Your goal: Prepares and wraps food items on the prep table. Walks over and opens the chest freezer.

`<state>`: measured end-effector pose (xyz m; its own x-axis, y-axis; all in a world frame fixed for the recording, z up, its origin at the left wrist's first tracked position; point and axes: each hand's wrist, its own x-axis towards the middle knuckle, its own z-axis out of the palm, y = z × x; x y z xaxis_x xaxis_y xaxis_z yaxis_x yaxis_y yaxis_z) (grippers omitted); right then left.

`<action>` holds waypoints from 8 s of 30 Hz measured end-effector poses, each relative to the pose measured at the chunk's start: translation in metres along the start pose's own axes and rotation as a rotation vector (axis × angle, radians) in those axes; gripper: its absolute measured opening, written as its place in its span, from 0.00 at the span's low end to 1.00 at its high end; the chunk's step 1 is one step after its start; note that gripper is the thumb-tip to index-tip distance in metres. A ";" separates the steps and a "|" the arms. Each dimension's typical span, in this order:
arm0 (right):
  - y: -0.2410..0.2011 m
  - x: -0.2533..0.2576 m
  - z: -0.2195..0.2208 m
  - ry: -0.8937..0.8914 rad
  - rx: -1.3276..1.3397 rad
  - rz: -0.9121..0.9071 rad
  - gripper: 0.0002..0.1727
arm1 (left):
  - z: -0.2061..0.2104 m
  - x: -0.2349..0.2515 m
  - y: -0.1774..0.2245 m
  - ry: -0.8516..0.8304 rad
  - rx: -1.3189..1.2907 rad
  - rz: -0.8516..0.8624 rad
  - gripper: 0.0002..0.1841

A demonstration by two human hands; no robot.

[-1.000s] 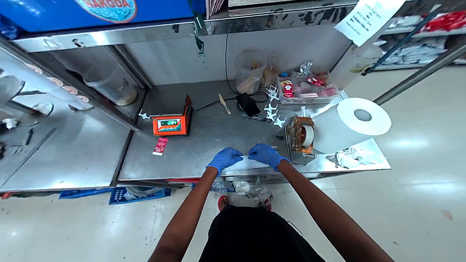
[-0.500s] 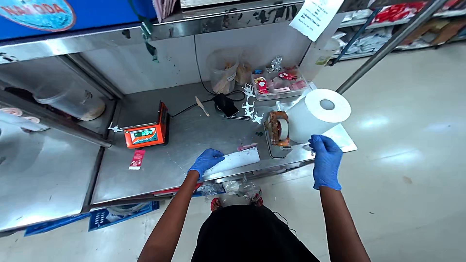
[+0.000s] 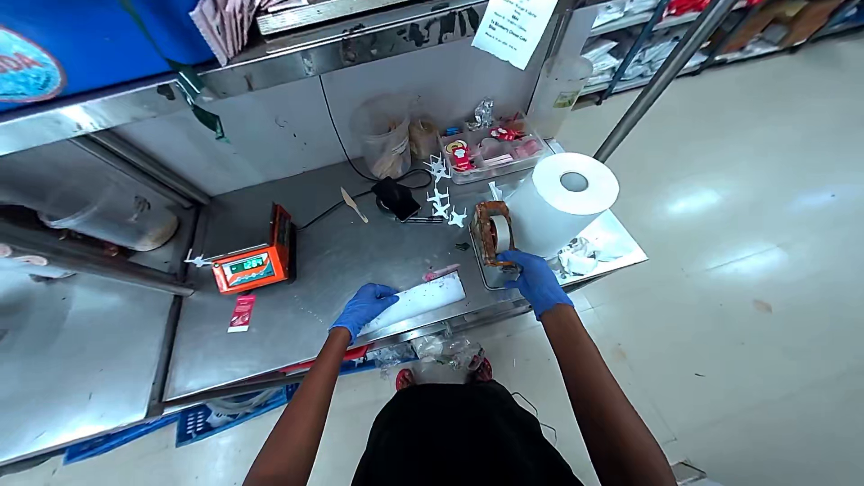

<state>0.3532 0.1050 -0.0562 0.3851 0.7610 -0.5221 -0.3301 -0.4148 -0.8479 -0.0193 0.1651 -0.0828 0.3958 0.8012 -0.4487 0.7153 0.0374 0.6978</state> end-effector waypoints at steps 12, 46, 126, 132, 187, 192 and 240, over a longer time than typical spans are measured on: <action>0.082 -0.021 -0.008 0.003 0.192 -0.533 0.07 | 0.002 -0.007 0.004 0.037 0.017 0.002 0.12; 0.103 -0.031 0.148 -0.454 -0.620 -0.651 0.11 | -0.008 0.011 -0.001 -0.067 0.036 0.160 0.14; 0.012 -0.011 -0.012 0.105 -0.061 0.023 0.29 | -0.020 -0.035 -0.049 0.149 -0.091 -0.051 0.11; 0.001 -0.001 0.002 0.039 -0.008 0.053 0.22 | -0.020 -0.035 -0.048 0.139 -0.081 -0.062 0.10; 0.107 -0.076 0.222 -0.119 -1.024 -0.203 0.53 | -0.021 -0.036 -0.057 0.100 -0.131 0.150 0.12; 0.111 -0.094 0.202 -0.124 -1.288 -0.299 0.51 | -0.021 -0.033 -0.059 0.088 -0.105 0.151 0.12; 0.009 -0.004 -0.010 0.074 -0.108 0.092 0.27 | -0.001 -0.057 -0.091 0.425 -0.637 -0.008 0.09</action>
<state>0.3573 0.0934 -0.0625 0.4214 0.6803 -0.5997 -0.2734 -0.5352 -0.7992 -0.1074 0.1171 -0.1199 0.0443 0.9556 -0.2912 0.1962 0.2775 0.9405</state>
